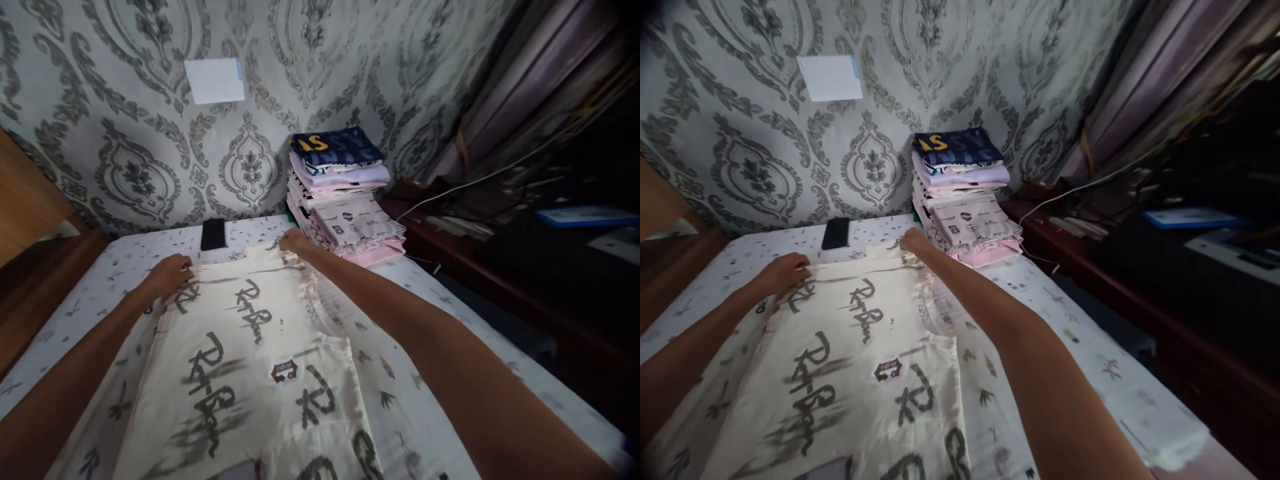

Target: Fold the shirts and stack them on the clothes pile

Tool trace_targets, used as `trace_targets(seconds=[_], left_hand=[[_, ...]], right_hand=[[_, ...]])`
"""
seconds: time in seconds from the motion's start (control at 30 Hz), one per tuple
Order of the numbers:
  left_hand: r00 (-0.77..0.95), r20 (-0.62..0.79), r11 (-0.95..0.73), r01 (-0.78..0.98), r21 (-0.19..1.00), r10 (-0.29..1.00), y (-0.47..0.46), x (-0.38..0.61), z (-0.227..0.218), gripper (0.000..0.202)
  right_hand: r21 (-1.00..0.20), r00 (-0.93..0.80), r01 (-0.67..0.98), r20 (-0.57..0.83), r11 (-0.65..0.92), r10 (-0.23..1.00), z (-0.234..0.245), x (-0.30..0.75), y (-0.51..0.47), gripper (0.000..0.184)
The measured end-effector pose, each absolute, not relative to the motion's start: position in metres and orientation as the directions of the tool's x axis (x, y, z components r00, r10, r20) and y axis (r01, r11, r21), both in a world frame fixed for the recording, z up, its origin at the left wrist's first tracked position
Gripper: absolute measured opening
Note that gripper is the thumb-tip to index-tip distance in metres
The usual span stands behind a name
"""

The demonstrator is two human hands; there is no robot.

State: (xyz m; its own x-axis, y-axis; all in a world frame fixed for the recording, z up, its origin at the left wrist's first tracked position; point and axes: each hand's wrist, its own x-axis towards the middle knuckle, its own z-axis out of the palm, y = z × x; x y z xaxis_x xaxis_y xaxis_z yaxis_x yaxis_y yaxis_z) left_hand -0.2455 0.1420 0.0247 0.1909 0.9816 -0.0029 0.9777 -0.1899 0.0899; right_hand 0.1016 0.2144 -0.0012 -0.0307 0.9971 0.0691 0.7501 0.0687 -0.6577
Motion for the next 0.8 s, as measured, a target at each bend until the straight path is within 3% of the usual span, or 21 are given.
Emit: trace_targets(seconds=[0.17, 0.4, 0.5, 0.63, 0.73, 0.8], left_hand=[[0.241, 0.130, -0.259, 0.955, 0.143, 0.962, 0.115, -0.245, 0.045, 0.027], [0.240, 0.115, -0.255, 0.957, 0.140, 0.964, 0.042, -0.247, 0.063, 0.029], [0.325, 0.133, -0.340, 0.934, 0.108, 0.936, 0.017, -0.250, 0.048, 0.039], [0.418, 0.164, -0.420, 0.907, -0.026, 0.893, 0.000, -0.254, 0.021, 0.050], [0.474, 0.181, -0.464, 0.881, -0.094, 0.862, -0.003, -0.256, 0.011, 0.049], [0.489, 0.188, -0.476, 0.872, -0.112, 0.852, -0.003, -0.256, 0.011, 0.048]], right_hand=[[-0.735, 0.017, 0.676, 0.079, 0.047, 0.997, 0.027, 0.108, 0.189, 0.008], [-0.779, -0.112, 0.557, 0.272, 0.288, 0.956, 0.054, 0.132, 0.104, 0.025], [-0.708, -0.241, 0.566, 0.348, 0.422, 0.906, 0.044, 0.142, 0.057, 0.035], [-0.534, -0.404, 0.675, 0.310, 0.509, 0.861, 0.017, 0.149, 0.009, 0.029], [-0.365, -0.484, 0.736, 0.306, 0.571, 0.820, 0.002, 0.150, -0.006, 0.025], [-0.322, -0.495, 0.740, 0.335, 0.591, 0.802, -0.001, 0.152, -0.009, 0.023]])
